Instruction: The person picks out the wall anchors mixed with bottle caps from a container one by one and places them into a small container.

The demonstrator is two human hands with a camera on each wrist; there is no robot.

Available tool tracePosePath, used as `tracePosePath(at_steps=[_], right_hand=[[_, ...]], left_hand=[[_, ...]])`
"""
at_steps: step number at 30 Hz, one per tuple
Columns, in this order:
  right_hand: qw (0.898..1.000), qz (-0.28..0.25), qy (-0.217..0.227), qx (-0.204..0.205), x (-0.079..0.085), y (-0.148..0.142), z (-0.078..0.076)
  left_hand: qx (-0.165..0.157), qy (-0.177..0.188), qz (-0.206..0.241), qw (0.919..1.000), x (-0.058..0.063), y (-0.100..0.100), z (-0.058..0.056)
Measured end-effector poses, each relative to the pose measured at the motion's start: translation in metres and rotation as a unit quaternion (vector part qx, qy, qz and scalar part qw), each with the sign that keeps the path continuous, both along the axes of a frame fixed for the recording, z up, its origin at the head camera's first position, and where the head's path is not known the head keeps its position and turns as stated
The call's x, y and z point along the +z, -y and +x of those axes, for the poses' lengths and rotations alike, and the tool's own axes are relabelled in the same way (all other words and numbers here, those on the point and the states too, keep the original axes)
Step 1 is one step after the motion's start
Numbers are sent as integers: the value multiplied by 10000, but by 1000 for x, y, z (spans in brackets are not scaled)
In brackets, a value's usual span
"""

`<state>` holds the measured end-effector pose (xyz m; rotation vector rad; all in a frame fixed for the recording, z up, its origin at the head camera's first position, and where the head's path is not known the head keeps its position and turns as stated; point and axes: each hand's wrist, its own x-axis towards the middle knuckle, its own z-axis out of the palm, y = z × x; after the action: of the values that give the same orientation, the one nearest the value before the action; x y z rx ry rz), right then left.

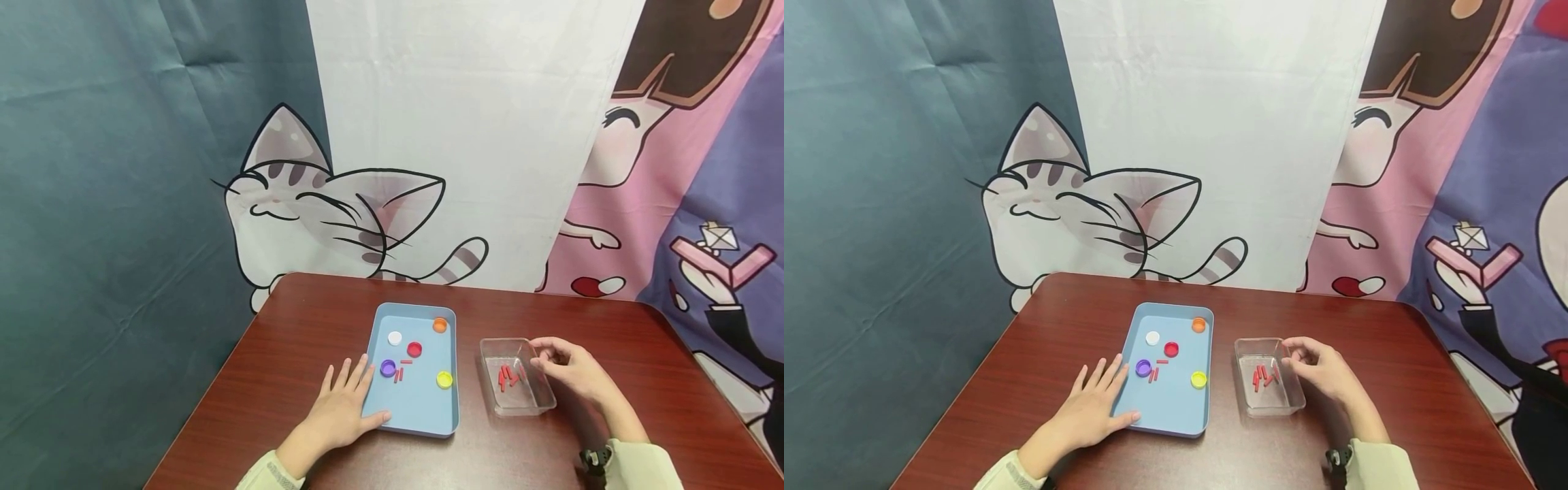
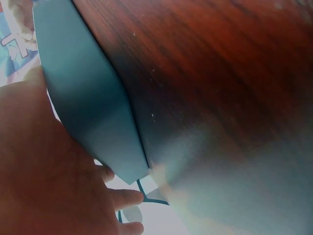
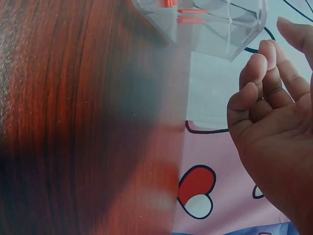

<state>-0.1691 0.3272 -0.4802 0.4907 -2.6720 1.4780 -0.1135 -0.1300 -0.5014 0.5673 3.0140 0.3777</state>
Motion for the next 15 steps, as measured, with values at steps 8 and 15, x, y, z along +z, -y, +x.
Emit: tracePosePath(at_steps=[8,15], right_hand=[[9998,76,-159,94,5,10,0],[9994,86,-222,246,12,30,-1]], left_hand=[[2,11,0,10000,0,0,0],[2,22,5,10000,-1,0,0]])
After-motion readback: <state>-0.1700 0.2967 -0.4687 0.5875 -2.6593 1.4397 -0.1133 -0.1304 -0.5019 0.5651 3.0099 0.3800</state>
